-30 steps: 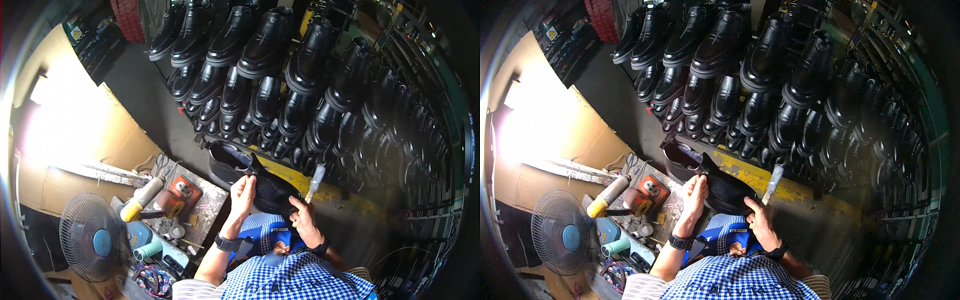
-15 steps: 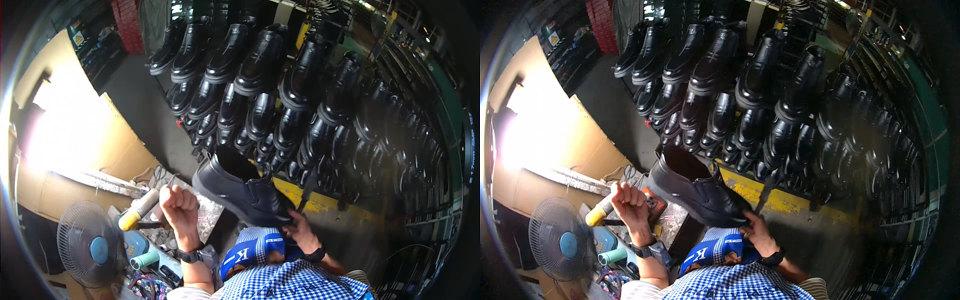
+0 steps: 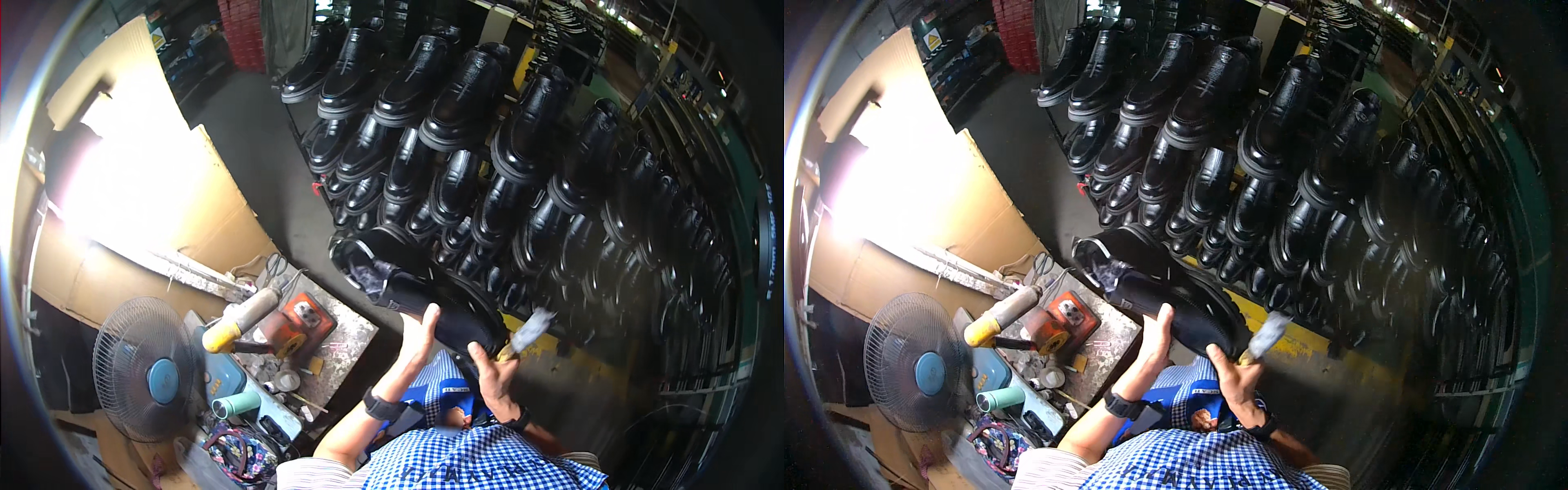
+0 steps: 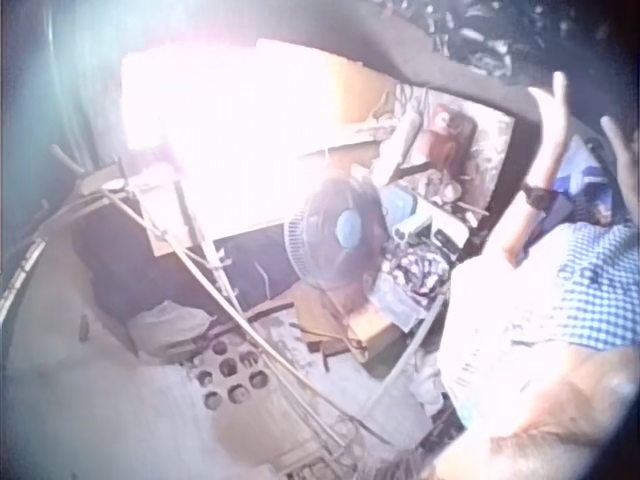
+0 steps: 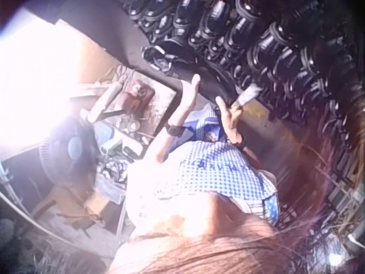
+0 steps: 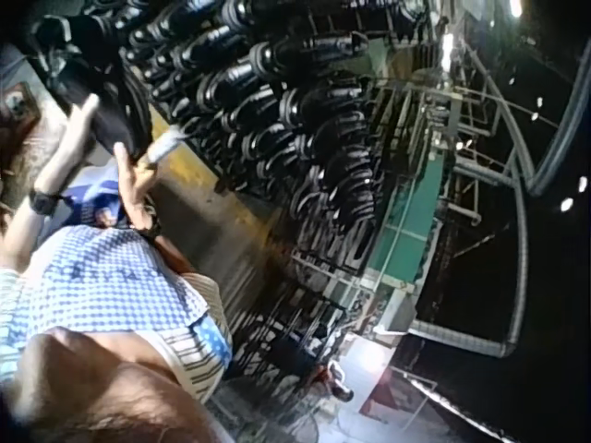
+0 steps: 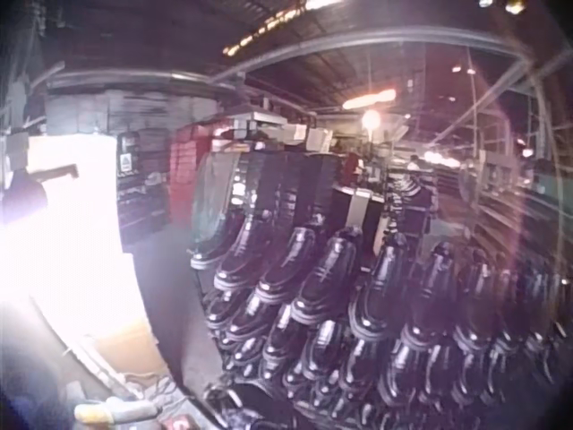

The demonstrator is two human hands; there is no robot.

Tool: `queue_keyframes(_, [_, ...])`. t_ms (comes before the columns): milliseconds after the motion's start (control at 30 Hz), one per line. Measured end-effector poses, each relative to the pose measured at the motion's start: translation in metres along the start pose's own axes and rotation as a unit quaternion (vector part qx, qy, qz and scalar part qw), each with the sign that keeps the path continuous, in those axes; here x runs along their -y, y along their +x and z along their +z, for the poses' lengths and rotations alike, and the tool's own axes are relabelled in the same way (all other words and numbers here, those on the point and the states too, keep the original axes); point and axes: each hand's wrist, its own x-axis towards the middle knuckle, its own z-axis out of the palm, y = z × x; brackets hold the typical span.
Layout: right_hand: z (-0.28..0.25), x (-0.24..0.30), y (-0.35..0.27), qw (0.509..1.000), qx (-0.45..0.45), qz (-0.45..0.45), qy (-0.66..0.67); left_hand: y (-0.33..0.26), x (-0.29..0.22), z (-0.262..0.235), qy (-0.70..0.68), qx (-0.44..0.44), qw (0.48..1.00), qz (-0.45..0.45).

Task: Polishing a black shoe with a brush in a workshop environment.

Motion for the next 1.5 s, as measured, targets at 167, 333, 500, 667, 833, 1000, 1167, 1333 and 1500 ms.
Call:
queue_keyframes(167, [-0.026, -0.013, 0.009, 0.985, 0.135, -0.084, -0.062, 0.0, 0.001, -0.004, -0.103, -0.12, 0.987, 0.037])
queue_keyframes(333, [-0.021, 0.025, 0.045, 0.985, 0.165, 0.04, -0.038, 0.002, 0.017, -0.041, -0.013, -0.019, 0.99, 0.137])
queue_keyframes(500, [-0.004, 0.033, 0.064, 0.929, 0.331, -0.052, -0.159, -0.028, -0.018, -0.019, 0.247, 0.028, 0.965, 0.079])
queue_keyframes(667, [0.003, 0.032, 0.067, 0.885, 0.354, -0.24, -0.185, -0.018, 0.051, -0.074, 0.238, 0.028, 0.971, -0.015])
queue_keyframes(833, [-0.004, 0.022, 0.071, 0.861, 0.406, -0.231, -0.2, -0.021, 0.041, -0.07, 0.222, 0.066, 0.973, -0.015])
queue_keyframes(1000, [-0.009, 0.03, 0.056, 0.904, 0.424, 0.007, -0.057, -0.03, 0.011, -0.053, 0.234, 0.126, 0.964, 0.024])
queue_keyframes(1167, [-0.015, 0.018, 0.052, 0.875, 0.396, 0.226, 0.162, -0.038, -0.019, -0.022, 0.185, 0.064, 0.977, 0.09])
queue_keyframes(1333, [-0.009, 0.072, 0.047, 0.866, 0.447, 0.138, 0.175, -0.007, 0.03, -0.043, 0.167, 0.12, 0.973, 0.101])
queue_keyframes(1500, [-0.033, 0.064, 0.066, 0.929, 0.197, 0.154, 0.273, -0.028, -0.019, -0.018, -0.126, -0.038, 0.987, -0.096])
